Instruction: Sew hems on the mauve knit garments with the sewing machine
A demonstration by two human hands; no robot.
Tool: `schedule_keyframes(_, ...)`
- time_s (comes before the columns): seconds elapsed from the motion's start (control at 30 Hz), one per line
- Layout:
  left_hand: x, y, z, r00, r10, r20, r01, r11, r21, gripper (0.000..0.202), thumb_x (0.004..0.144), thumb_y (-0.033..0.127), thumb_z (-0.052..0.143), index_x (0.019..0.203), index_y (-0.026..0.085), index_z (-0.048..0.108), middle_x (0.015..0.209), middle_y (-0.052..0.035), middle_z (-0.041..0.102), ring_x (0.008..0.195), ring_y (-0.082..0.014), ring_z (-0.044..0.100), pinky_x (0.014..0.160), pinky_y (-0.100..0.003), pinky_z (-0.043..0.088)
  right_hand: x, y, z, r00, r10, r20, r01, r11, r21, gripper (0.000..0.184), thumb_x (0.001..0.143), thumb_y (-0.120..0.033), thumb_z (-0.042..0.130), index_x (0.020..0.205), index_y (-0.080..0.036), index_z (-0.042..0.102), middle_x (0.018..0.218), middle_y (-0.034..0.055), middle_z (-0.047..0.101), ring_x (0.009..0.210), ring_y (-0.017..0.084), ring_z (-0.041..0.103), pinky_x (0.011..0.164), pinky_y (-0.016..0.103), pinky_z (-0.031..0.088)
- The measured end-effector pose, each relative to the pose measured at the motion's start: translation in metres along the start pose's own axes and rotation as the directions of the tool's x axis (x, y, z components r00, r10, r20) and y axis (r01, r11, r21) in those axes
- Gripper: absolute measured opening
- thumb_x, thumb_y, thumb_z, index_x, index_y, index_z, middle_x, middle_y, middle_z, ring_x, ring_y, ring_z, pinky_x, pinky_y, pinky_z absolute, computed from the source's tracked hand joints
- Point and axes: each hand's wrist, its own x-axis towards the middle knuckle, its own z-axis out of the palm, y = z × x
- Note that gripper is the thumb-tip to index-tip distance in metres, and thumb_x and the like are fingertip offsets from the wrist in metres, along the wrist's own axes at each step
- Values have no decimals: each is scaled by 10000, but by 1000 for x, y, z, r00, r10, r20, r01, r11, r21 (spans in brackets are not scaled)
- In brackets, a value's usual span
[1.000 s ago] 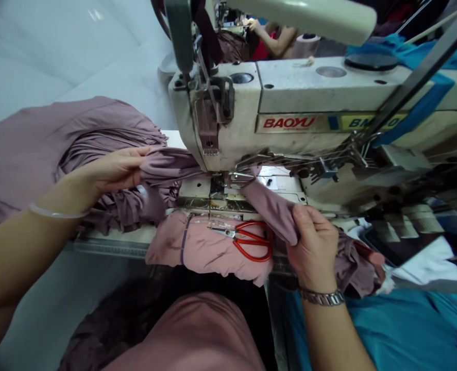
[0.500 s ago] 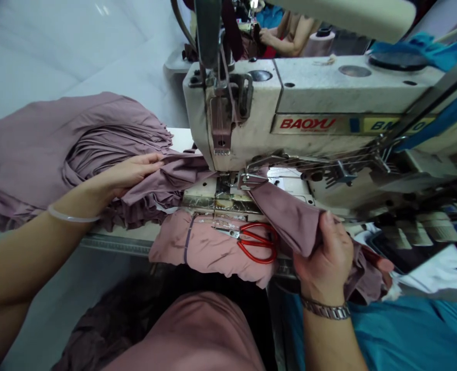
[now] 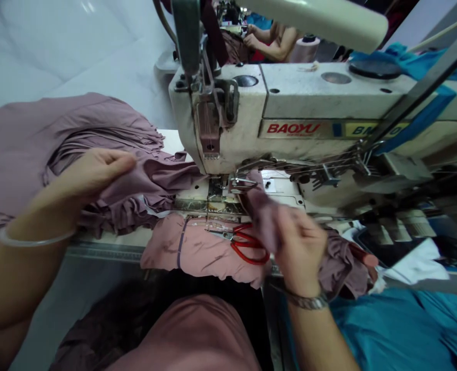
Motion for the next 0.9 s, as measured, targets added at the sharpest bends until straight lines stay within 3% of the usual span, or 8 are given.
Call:
schedule_keyframes(0.03, 2, 6, 17, 980, 156, 123, -153, 988, -29, 518, 946, 565, 469, 882, 95, 677, 619, 10, 562, 552, -70, 486, 542, -180, 407, -1, -1, 9, 979, -78, 190, 97, 991, -89, 194, 777, -319, 728, 892, -163, 732, 866, 62, 703, 809, 205, 653, 825, 406, 561)
schedule_keyframes(0.07, 4, 9, 36, 918, 324, 228, -328, 944, -20, 472, 948, 534, 493, 998, 103, 680, 749, -29, 641, 662, -107, 573, 619, -218, 472, 0, -1, 17, 869, -202, 451, 314, 931, -188, 240, 793, -293, 721, 984, -148, 728, 974, 94, 708, 916, 233, 651, 889, 428, 546)
schedule_keyframes(0.17, 5, 3, 89, 704, 650, 285, -710, 634, 308, 324, 927, 325, 605, 1197, 147, 624, 1106, -122, 652, 996, -212, 611, 828, -330, 510, 12, 3, 25, 431, -273, 860, 851, 440, -287, 465, 882, -210, 612, 1319, -60, 558, 1288, 202, 591, 1172, 305, 544, 966, 484, 498)
schedule_keyframes(0.27, -2, -13, 113, 617, 762, 197, -699, 414, 583, 311, 943, 168, 544, 1248, 201, 596, 999, -83, 632, 883, -183, 603, 751, -303, 491, 27, 7, 14, 328, -235, 915, 945, 86, -317, 542, 913, -141, 534, 1433, -42, 417, 1291, 215, 573, 1096, 286, 545, 870, 440, 513)
schedule_keyframes(0.37, -11, -17, 112, 541, 829, 139, -711, 363, 603, 293, 970, 133, 469, 1224, 202, 597, 899, -53, 617, 781, -155, 586, 683, -277, 471, 32, 6, 6, 258, -272, 927, 963, 0, -268, 486, 921, -121, 510, 1404, -85, 468, 1219, 181, 613, 981, 238, 559, 782, 370, 503)
schedule_keyframes(0.57, -18, -5, 112, 502, 858, 113, -779, 391, 490, 175, 986, 138, 425, 1030, 115, 593, 1101, -100, 688, 1035, -194, 643, 902, -345, 546, 16, 6, 21, 225, -418, 880, 974, 73, -214, 352, 923, -159, 541, 1241, -14, 582, 1316, 188, 584, 1227, 278, 493, 992, 433, 459)
schedule_keyframes(0.8, -15, -14, 119, 540, 840, 41, -750, 459, 477, 174, 960, 118, 447, 878, 125, 600, 1062, -88, 708, 1046, -179, 674, 923, -314, 578, -1, 16, 29, 414, -425, 805, 909, 148, -389, 458, 870, -137, 606, 1298, 15, 545, 1253, 209, 602, 1163, 312, 518, 971, 444, 493)
schedule_keyframes(0.9, -17, -13, 119, 549, 835, 41, -751, 470, 464, 144, 941, 98, 471, 934, 118, 614, 1057, -89, 711, 1054, -181, 672, 938, -327, 574, -6, 13, 29, 413, -395, 820, 910, 148, -387, 473, 881, -141, 585, 1325, 10, 525, 1280, 203, 588, 1152, 314, 518, 962, 446, 493)
